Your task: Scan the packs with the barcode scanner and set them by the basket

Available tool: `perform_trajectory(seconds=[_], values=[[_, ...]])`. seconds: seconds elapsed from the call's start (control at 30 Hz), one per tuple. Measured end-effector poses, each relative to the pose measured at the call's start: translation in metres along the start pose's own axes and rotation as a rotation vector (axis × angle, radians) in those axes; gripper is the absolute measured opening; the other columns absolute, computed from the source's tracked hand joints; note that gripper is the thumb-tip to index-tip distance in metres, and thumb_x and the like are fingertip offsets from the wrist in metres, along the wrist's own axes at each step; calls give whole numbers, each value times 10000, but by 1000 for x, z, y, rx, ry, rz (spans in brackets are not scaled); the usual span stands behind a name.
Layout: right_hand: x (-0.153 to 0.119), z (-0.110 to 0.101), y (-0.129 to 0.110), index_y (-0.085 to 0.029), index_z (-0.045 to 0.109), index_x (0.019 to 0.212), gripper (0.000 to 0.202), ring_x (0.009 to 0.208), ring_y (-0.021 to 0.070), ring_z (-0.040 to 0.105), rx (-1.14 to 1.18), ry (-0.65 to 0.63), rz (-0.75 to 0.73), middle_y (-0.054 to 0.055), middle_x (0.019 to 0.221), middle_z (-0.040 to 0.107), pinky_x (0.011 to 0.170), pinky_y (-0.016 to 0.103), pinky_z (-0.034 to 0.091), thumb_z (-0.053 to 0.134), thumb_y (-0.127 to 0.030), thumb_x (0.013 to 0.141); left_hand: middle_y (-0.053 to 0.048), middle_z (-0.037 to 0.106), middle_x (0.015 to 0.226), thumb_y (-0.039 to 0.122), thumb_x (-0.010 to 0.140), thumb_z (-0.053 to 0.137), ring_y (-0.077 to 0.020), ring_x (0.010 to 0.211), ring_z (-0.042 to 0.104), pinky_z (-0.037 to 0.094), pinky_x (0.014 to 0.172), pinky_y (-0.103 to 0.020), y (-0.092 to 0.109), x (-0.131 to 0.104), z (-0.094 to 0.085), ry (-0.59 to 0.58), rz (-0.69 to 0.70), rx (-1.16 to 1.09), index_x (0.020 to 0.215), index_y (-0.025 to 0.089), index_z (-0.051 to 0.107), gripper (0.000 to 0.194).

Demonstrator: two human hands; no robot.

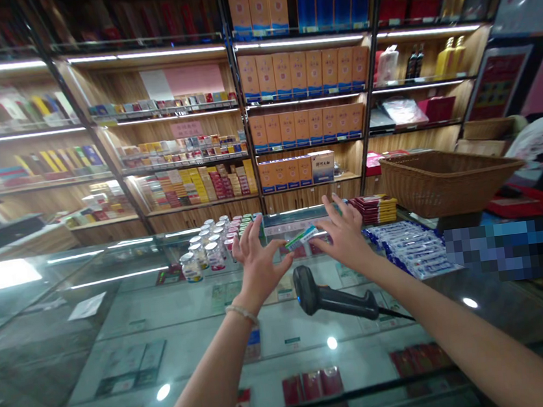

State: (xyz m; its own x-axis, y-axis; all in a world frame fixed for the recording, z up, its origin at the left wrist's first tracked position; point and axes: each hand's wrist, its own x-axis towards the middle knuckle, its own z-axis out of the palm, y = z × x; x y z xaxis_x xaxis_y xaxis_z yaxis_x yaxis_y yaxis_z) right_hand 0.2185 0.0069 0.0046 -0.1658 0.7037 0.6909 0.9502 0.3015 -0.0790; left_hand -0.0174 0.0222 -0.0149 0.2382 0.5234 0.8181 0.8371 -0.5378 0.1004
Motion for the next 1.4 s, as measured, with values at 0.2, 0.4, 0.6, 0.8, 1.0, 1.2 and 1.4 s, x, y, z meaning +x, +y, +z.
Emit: perform_trajectory(seconds=[0.2,0.4,0.6,0.8,1.0,1.2,1.4], values=[[-9,-3,6,-279,717,1257,365,1606,356,200,-64,15,-57,88,1729,307,1261,583,89,611,-493,981,-66,343,1701,443,851,779,-385,1545,307,137,1266,-648,0,-1,0,-101,50,7,990,328,819,186],[-16,0,4,-289,750,1093,199,1582,341,270,-88,30,-125,61,1704,371,1254,582,84,629,-404,985,-81,350,1701,435,905,719,-358,1556,301,108,1264,-643,3,0,-1,-118,56,24,1022,336,810,179],[-21,1,-1,-283,756,1087,205,1565,361,294,-66,39,-94,76,1696,386,1239,595,114,663,-422,968,-97,339,1710,437,910,704,-359,1558,313,86,1274,-624,6,0,-3,-88,85,66,1141,327,778,266],[-18,-4,-8,-318,766,1122,217,1574,344,275,-80,26,-64,51,1695,390,1245,589,115,653,-426,971,-115,371,1693,419,895,732,-353,1549,337,102,1268,-632,6,1,-4,-74,108,69,1012,295,774,176],[-14,-11,-17,-307,688,1344,373,1573,350,286,-61,8,4,97,1705,363,1226,592,181,610,-393,990,-87,394,1684,426,900,724,-358,1552,323,129,1260,-645,8,2,-7,-70,50,39,998,309,776,161],[-52,-8,-31,-186,242,1670,891,1613,358,182,-36,-92,77,184,1747,209,1256,618,174,525,-647,962,-103,373,1690,390,873,760,-377,1555,303,150,1248,-670,2,0,-1,-57,-24,32,1006,297,775,163],[-89,1,-44,-223,275,1666,1159,1617,430,137,-20,-344,37,209,1741,209,1252,680,159,686,-808,753,-114,412,1661,366,868,775,-390,1540,326,194,1233,-678,-6,-5,5,-57,-71,28,1003,290,781,156]])
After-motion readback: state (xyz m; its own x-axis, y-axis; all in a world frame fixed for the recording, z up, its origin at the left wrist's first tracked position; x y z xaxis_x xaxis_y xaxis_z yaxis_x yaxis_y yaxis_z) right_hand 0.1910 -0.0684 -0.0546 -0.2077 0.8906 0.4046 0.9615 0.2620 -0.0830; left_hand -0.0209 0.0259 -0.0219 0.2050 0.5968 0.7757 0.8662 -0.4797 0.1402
